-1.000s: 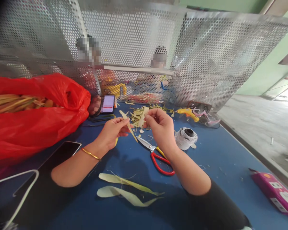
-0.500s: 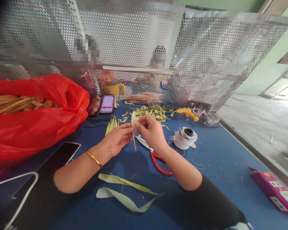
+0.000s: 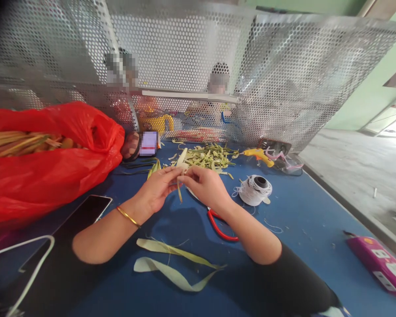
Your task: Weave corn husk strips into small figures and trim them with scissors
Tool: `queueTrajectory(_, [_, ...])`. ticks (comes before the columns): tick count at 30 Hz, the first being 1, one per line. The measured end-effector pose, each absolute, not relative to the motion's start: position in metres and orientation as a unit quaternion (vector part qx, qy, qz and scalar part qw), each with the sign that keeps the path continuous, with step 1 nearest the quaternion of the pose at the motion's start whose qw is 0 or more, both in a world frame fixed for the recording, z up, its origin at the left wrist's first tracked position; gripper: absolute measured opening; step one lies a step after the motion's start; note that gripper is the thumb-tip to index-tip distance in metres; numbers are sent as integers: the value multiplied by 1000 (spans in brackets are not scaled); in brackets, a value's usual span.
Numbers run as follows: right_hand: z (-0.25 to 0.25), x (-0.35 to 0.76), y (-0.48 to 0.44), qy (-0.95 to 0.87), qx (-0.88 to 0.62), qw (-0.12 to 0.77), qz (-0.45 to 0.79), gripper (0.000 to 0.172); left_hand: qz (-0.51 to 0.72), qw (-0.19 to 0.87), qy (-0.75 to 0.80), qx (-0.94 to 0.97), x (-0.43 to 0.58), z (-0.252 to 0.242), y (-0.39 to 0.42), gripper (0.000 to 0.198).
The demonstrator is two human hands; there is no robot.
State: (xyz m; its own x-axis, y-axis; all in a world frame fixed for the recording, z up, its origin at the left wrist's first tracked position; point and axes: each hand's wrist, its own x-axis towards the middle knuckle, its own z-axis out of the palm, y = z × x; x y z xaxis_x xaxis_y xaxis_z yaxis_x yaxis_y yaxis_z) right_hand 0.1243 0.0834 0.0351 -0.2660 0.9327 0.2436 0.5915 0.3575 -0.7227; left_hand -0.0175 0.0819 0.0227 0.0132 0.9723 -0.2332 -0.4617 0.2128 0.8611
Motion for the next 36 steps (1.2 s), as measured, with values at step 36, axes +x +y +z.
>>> queueTrajectory(36, [35, 121, 90, -562, -424, 575, 418, 19, 454, 616, 462, 447, -14, 38, 71, 21])
